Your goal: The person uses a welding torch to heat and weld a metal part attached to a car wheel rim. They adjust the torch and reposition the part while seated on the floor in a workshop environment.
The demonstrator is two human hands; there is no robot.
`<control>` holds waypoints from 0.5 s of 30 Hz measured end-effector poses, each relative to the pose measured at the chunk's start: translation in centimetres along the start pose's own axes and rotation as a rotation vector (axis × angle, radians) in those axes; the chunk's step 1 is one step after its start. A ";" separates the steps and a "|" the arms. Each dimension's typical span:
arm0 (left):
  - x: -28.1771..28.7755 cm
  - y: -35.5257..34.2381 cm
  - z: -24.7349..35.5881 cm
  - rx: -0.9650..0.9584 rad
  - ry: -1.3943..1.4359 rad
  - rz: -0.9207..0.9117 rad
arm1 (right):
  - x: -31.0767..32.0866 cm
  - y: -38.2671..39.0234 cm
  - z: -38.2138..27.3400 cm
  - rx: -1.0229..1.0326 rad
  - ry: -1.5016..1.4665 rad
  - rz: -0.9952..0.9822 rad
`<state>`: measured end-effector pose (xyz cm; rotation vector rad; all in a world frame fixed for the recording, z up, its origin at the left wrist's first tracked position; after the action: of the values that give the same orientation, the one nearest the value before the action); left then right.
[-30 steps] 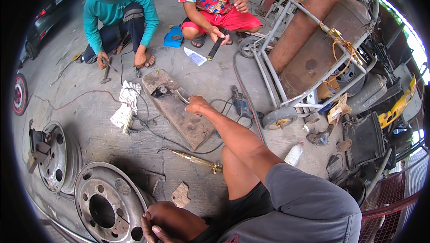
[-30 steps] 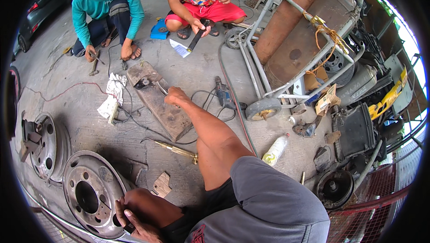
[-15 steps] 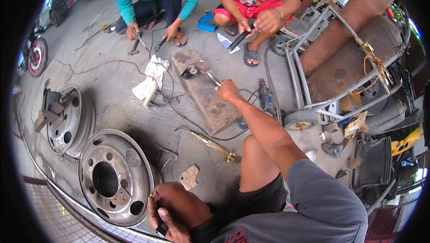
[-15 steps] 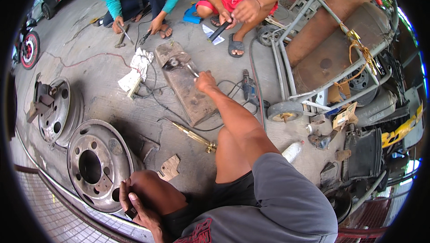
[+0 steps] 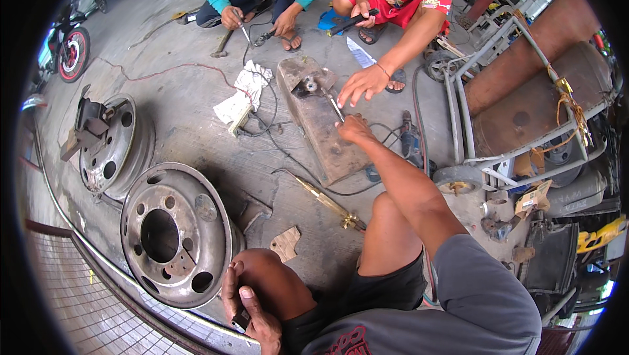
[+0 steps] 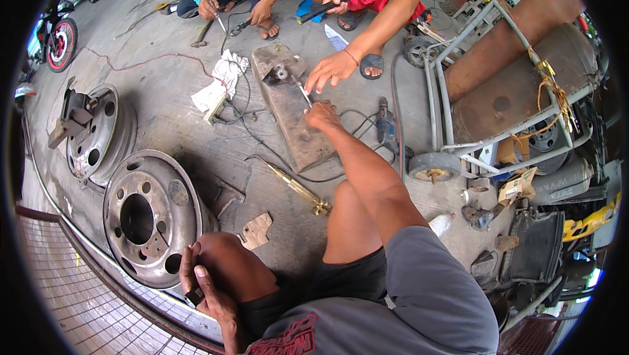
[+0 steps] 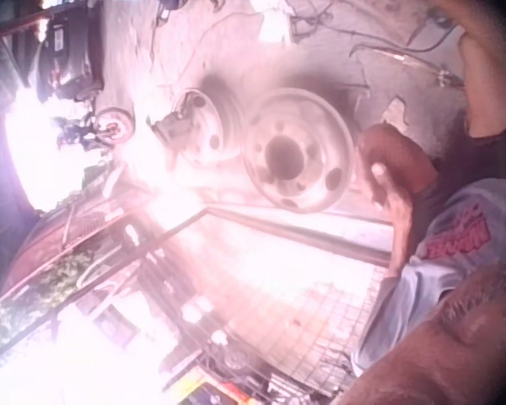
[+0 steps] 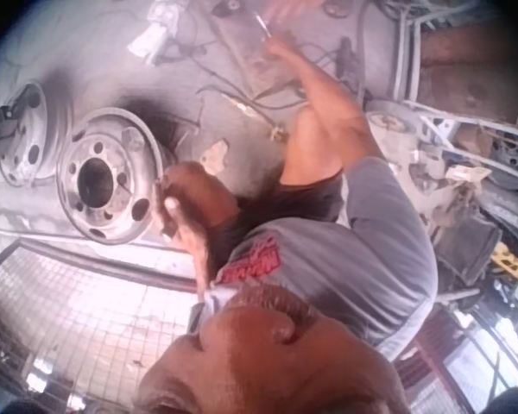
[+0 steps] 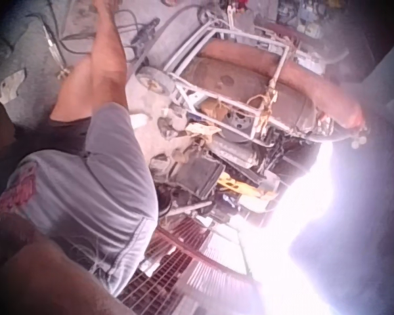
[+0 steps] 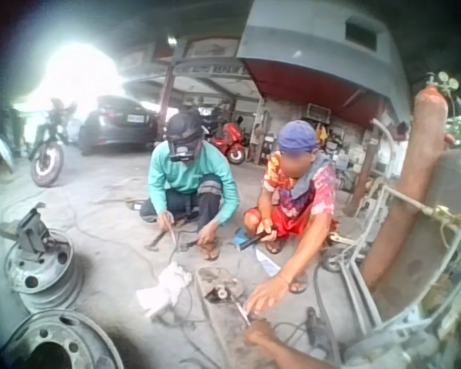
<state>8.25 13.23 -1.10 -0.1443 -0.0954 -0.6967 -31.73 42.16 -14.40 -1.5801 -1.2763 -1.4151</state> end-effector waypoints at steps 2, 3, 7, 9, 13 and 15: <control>0.1 0.0 0.0 0.001 -0.008 -0.006 | 0.1 -0.2 0.8 0.023 0.047 -0.056; 0.1 0.0 -0.1 -0.004 0.002 -0.002 | 0.2 -0.4 1.1 0.077 0.060 -0.064; 0.5 0.1 -0.4 -0.040 0.014 0.038 | 2.1 0.0 2.3 0.315 0.084 -0.111; 0.5 0.2 -0.4 -0.046 0.033 0.057 | 4.6 0.9 2.8 0.340 0.152 -0.195; 1.5 0.3 -0.4 -0.057 0.056 0.076 | 10.7 5.6 0.2 0.268 0.297 -0.439; 1.6 0.3 -0.5 -0.076 0.070 0.057 | 12.9 6.5 0.6 0.291 0.208 -0.452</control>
<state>9.73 12.36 -1.40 -0.1947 0.0025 -0.6485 -26.15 43.73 -1.17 -0.9607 -1.6888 -1.5243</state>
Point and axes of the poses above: each hand's wrist, its own y-axis away from the middle knuckle, its own x-axis out of the back of the hand, z = x × y, the point moved 2 cm from there along -y, towards the middle knuckle, and after that the axes turned 13 degrees about z, right-handed, at the moved point
